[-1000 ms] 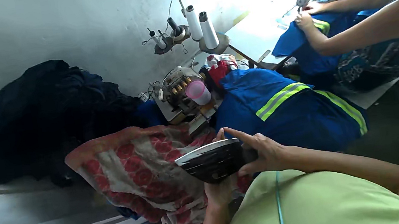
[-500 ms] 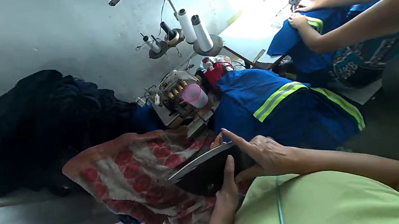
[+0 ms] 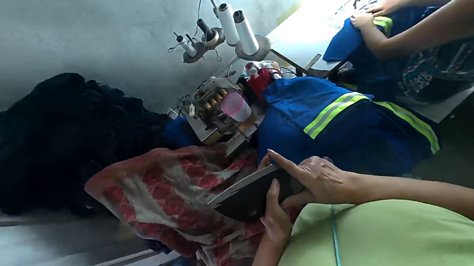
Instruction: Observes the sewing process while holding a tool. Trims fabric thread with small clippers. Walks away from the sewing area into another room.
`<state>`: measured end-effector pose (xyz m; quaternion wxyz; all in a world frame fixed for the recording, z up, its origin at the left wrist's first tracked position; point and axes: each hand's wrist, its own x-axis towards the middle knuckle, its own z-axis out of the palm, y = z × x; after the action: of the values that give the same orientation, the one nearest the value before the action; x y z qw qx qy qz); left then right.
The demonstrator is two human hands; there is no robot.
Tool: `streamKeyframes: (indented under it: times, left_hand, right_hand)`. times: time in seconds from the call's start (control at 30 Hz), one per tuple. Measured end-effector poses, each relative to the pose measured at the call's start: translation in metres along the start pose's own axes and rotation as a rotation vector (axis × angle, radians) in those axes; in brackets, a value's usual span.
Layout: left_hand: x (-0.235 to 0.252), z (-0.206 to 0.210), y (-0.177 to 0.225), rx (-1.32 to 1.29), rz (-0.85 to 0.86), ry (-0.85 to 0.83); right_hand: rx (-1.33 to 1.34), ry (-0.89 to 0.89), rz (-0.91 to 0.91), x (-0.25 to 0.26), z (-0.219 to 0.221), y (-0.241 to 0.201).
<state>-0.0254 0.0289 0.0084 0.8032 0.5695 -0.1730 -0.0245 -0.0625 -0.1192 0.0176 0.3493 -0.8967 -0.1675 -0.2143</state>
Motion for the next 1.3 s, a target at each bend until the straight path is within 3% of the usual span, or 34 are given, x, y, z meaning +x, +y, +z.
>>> streamKeyframes:
  times: [0.47,0.63,0.73,1.03,1.1,1.2,1.3]
  left_hand:
    - [-0.004,0.004,-0.006,-0.003,-0.025,0.121]
    - [-0.003,0.002,-0.011,0.125,0.110,0.081]
    - [-0.001,0.007,-0.007,-0.094,-0.003,0.098]
    - [0.004,0.018,0.001,-0.082,0.013,0.150]
    - [0.006,0.016,0.002,-0.064,-0.014,0.098]
    - [0.009,0.002,0.004,0.004,-0.029,-0.125]
    - [0.007,0.002,0.007,0.004,-0.039,-0.123]
  right_hand:
    - [-0.100,0.022,-0.004,-0.004,0.002,-0.003]
    - [-0.137,0.043,-0.019,-0.002,0.000,-0.003]
    - [-0.167,0.059,-0.042,-0.002,0.000,-0.001]
    - [-0.243,0.142,-0.100,0.002,0.000,0.007]
    - [-0.197,0.157,-0.091,0.003,-0.001,0.009]
    - [-0.058,0.100,-0.048,0.001,-0.003,0.009]
    - [0.044,0.046,-0.013,-0.001,-0.002,0.011]
